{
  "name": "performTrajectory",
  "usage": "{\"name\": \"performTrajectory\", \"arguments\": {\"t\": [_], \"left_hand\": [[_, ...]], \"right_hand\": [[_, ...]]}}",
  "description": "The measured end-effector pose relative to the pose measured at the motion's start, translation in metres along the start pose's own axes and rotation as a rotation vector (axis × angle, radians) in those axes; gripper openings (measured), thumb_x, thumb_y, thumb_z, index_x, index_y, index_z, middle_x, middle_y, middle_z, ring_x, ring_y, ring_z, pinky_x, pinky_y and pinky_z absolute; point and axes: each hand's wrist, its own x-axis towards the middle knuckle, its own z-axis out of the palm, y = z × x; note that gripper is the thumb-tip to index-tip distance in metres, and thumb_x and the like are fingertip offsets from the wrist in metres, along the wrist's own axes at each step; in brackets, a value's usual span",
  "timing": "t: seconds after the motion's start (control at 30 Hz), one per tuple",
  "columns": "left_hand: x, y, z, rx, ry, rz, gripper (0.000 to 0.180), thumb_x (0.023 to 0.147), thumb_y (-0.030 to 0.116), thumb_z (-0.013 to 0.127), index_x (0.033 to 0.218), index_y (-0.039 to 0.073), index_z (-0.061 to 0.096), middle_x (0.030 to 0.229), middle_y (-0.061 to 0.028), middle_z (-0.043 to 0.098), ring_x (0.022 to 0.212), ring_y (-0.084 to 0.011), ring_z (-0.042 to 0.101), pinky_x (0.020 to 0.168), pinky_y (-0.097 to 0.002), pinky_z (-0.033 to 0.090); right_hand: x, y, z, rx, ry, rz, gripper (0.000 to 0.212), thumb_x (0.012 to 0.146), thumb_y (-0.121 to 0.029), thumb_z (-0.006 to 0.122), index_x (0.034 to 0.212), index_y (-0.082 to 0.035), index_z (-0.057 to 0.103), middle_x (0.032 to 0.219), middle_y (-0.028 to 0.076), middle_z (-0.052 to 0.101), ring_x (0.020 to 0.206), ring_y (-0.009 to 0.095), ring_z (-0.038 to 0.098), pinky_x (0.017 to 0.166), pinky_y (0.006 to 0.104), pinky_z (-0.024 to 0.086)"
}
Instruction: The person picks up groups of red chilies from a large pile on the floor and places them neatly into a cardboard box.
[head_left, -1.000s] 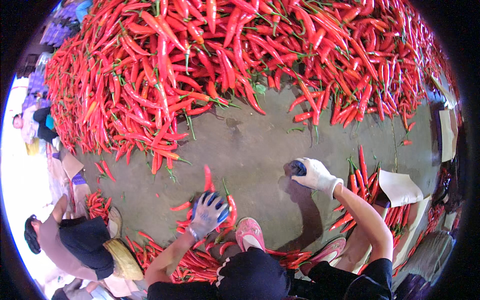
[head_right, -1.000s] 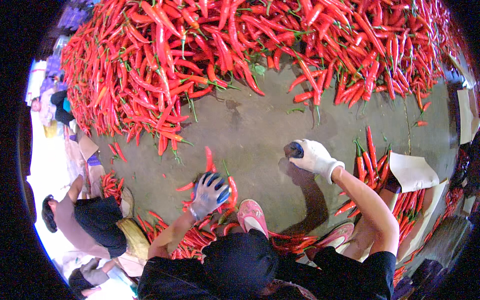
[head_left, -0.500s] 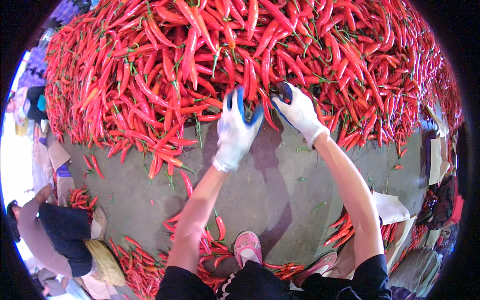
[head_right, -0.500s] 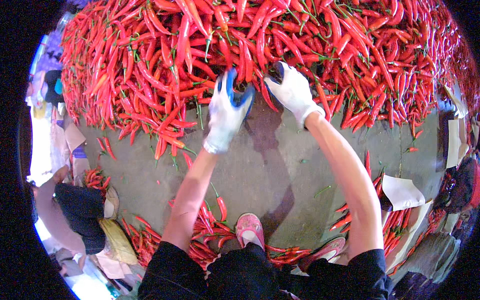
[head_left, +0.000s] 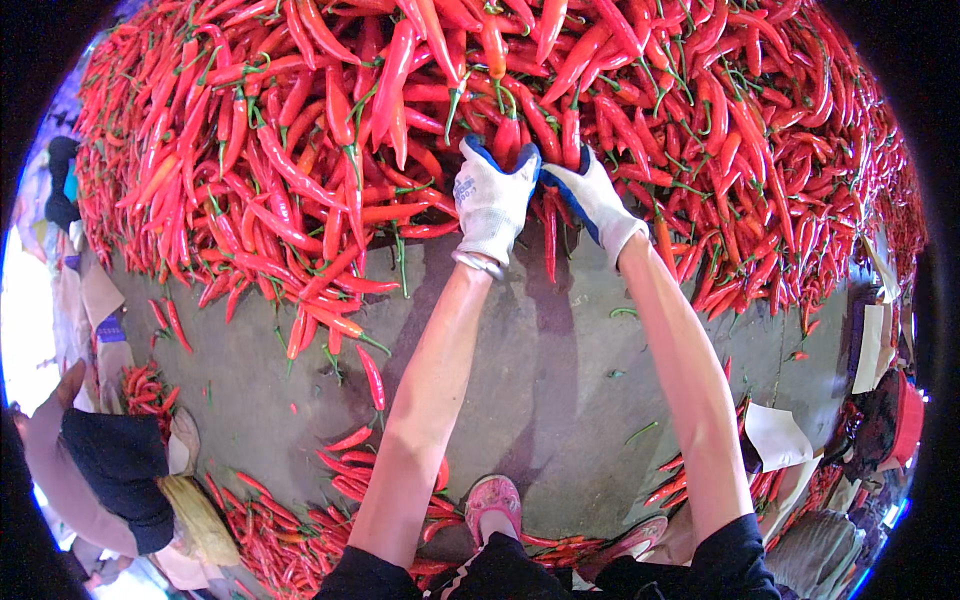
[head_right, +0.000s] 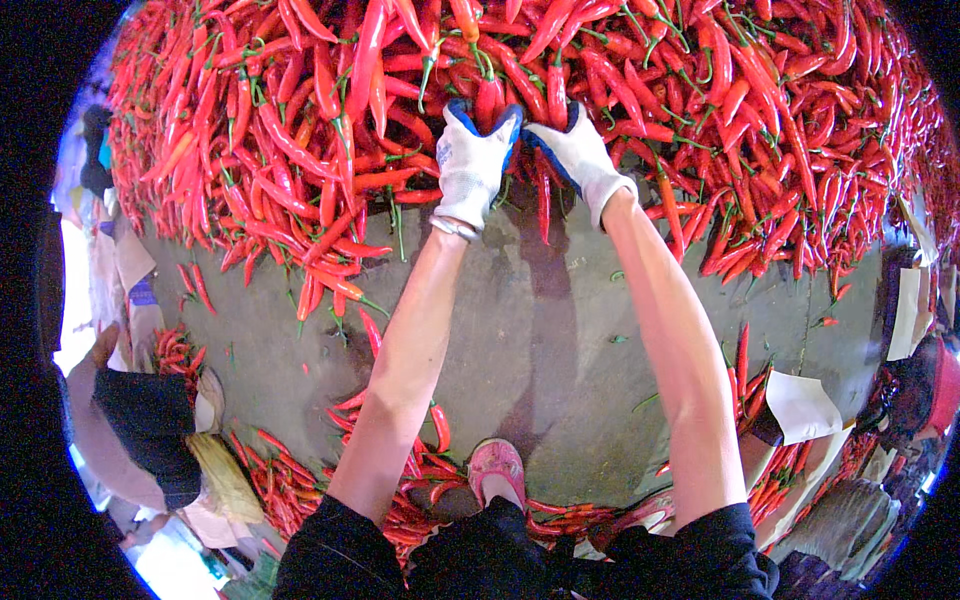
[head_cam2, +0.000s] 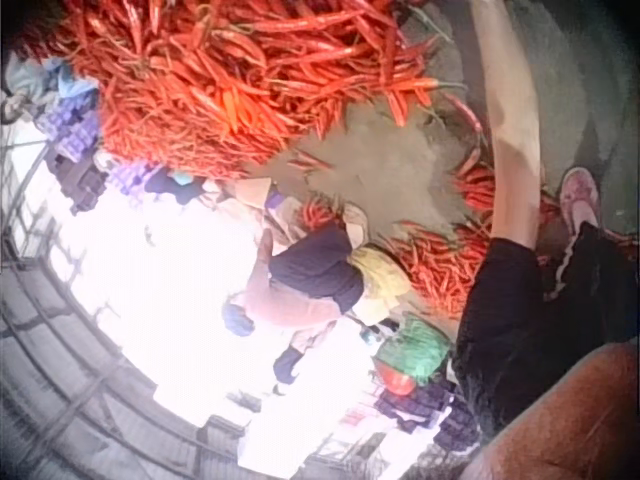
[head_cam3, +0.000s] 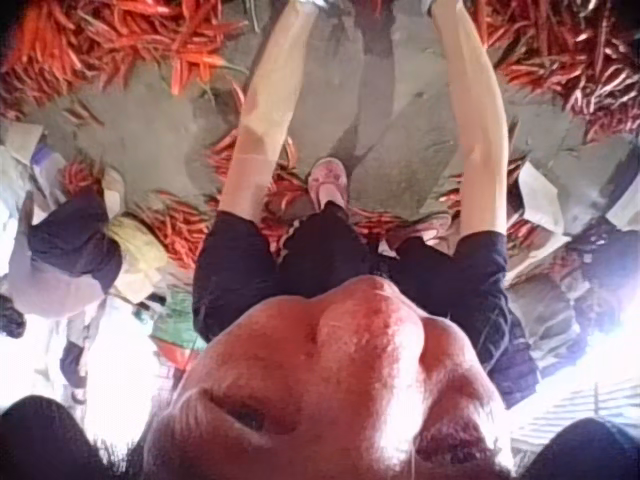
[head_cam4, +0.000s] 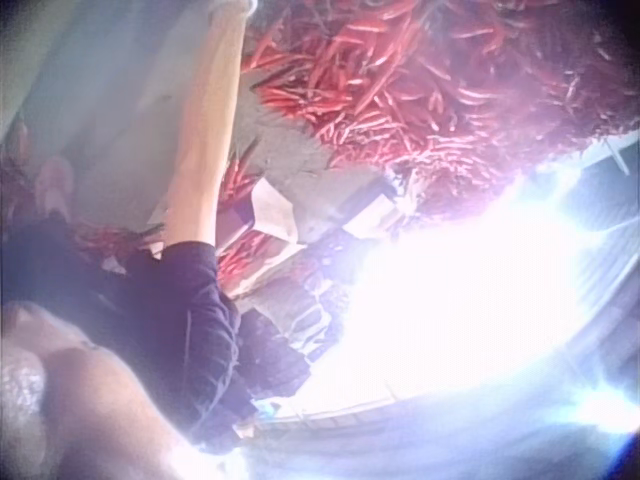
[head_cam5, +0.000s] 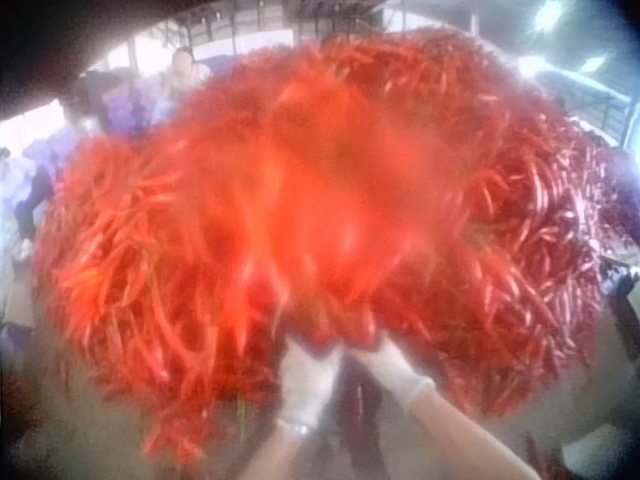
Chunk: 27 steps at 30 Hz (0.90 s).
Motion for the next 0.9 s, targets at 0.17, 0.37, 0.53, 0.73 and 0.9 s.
{"name": "performTrajectory", "arguments": {"t": [0.17, 0.37, 0.53, 0.73, 0.9], "left_hand": [[-0.010, -0.011, -0.010, -0.558, -0.256, -0.338, 0.038, 0.083, 0.039, 0.072, 0.095, 0.006, 0.058, 0.073, -0.0016, 0.059, 0.054, -0.0120, 0.054, 0.048, -0.0282, 0.046], [-0.076, -0.001, 0.003, -0.703, -0.358, -0.372, 0.032, 0.090, 0.043, 0.063, 0.097, 0.012, 0.062, 0.070, 0.0045, 0.055, 0.053, -0.0071, 0.049, 0.046, -0.0247, 0.042], [-0.149, -0.029, 0.018, -0.613, -0.282, -0.041, 0.031, 0.092, 0.024, 0.064, 0.115, 0.004, 0.057, 0.084, 0.0023, 0.063, 0.071, -0.0099, 0.058, 0.065, -0.0278, 0.050], [-0.173, -0.043, -0.028, 0.148, -0.716, 0.176, 0.059, 0.075, 0.033, 0.078, 0.120, 0.004, 0.053, 0.096, -0.0177, 0.067, 0.088, -0.0279, 0.067, 0.078, -0.0360, 0.052], [-0.152, -0.062, -0.062, -0.233, -0.601, -0.156, 0.054, 0.075, 0.006, 0.079, 0.124, 0.002, 0.056, 0.104, -0.0041, 0.067, 0.087, -0.0063, 0.062, 0.077, -0.0232, 0.052]], "right_hand": [[-0.037, -0.025, 0.003, 0.387, -0.109, 0.079, 0.043, 0.081, -0.019, 0.070, 0.118, -0.002, 0.057, 0.102, 0.004, 0.064, 0.090, 0.012, 0.057, 0.082, 0.0280, 0.047], [-0.079, -0.034, -0.030, 0.414, -0.129, 0.042, 0.033, 0.086, -0.016, 0.066, 0.116, -0.002, 0.061, 0.102, 0.001, 0.066, 0.088, 0.010, 0.059, 0.082, 0.0262, 0.048], [-0.123, -0.014, -0.059, 0.225, -0.221, 0.072, 0.031, 0.087, -0.013, 0.062, 0.115, -0.001, 0.058, 0.098, -0.001, 0.061, 0.087, 0.009, 0.054, 0.080, 0.0258, 0.046], [-0.171, 0.006, -0.089, -0.504, -0.291, 0.068, 0.058, 0.076, -0.027, 0.072, 0.125, -0.002, 0.052, 0.113, 0.017, 0.063, 0.107, 0.028, 0.060, 0.095, 0.0373, 0.045], [-0.163, -0.048, -0.088, -0.555, 0.024, -0.078, 0.054, 0.070, -0.032, 0.076, 0.112, -0.002, 0.061, 0.099, 0.017, 0.066, 0.091, 0.031, 0.065, 0.083, 0.0379, 0.050]]}}
